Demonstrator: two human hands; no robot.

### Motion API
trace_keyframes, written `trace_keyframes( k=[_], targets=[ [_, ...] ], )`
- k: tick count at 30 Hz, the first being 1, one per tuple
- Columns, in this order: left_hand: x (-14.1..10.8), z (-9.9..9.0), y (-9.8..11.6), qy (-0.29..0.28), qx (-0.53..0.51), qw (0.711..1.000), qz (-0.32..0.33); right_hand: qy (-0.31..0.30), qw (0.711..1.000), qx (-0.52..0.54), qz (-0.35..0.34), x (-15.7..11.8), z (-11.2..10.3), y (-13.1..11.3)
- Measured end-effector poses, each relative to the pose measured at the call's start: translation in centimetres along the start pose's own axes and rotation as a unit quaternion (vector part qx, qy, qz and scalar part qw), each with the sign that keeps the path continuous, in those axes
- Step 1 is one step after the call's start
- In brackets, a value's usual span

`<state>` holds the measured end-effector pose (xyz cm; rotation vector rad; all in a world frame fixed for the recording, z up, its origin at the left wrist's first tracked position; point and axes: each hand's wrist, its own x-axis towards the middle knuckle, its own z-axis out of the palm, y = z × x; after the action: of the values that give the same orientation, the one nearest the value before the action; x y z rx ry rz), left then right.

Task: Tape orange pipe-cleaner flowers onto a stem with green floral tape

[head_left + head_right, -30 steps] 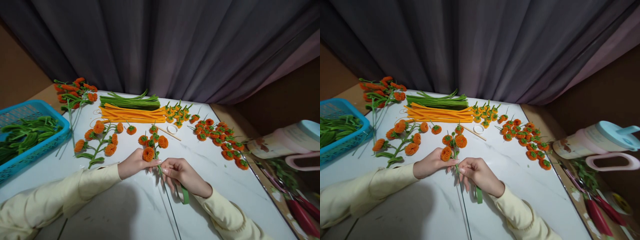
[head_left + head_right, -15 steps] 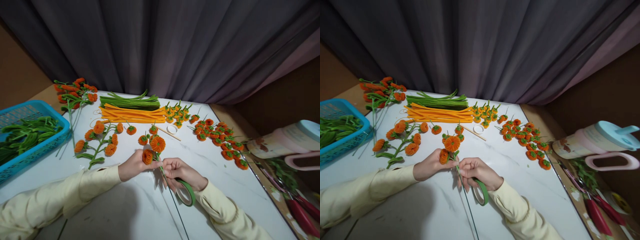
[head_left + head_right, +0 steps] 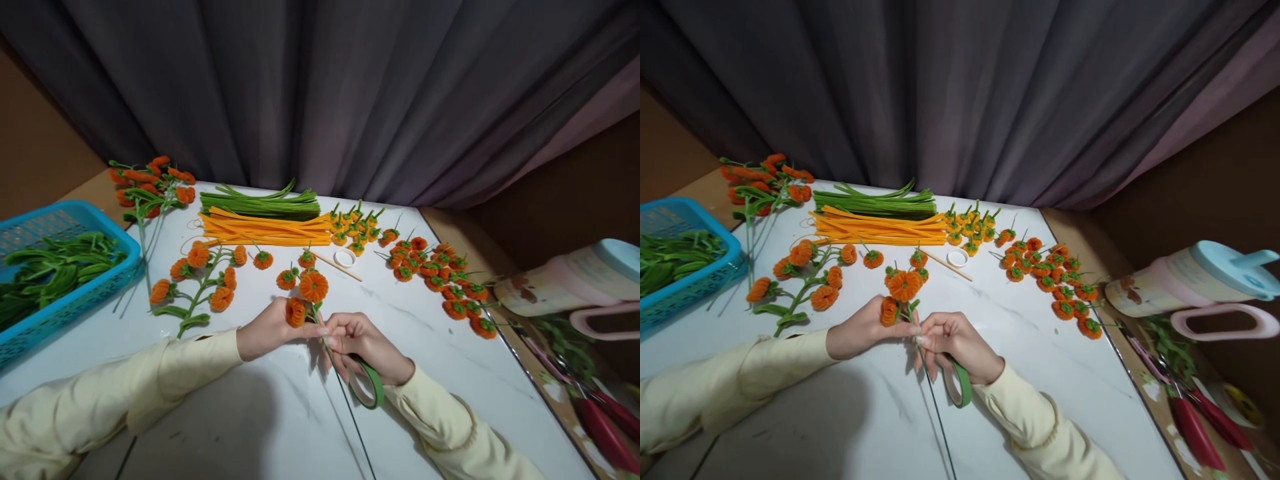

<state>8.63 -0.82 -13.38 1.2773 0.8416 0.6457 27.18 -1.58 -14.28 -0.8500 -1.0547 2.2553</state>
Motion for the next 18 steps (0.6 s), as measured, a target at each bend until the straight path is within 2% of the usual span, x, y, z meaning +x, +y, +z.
trace_keyframes(
  k=[7,12,18],
  targets=[
    [-0.3,0.1,-0.2,0.007,-0.051,0.998,-0.019,-0.073,0.996,0.041,0.033,0.0,-0.3,-0.1],
    [-0.4,0.2,0.3,0.008,-0.058,0.998,0.012,-0.124,0.986,0.095,0.052,0.0,0.0,0.0],
    [-0.2,0.5,2.5,-0.090,-0.025,0.993,0.066,-0.212,0.964,0.147,0.062,0.2,0.2,0.9]
  ],
)
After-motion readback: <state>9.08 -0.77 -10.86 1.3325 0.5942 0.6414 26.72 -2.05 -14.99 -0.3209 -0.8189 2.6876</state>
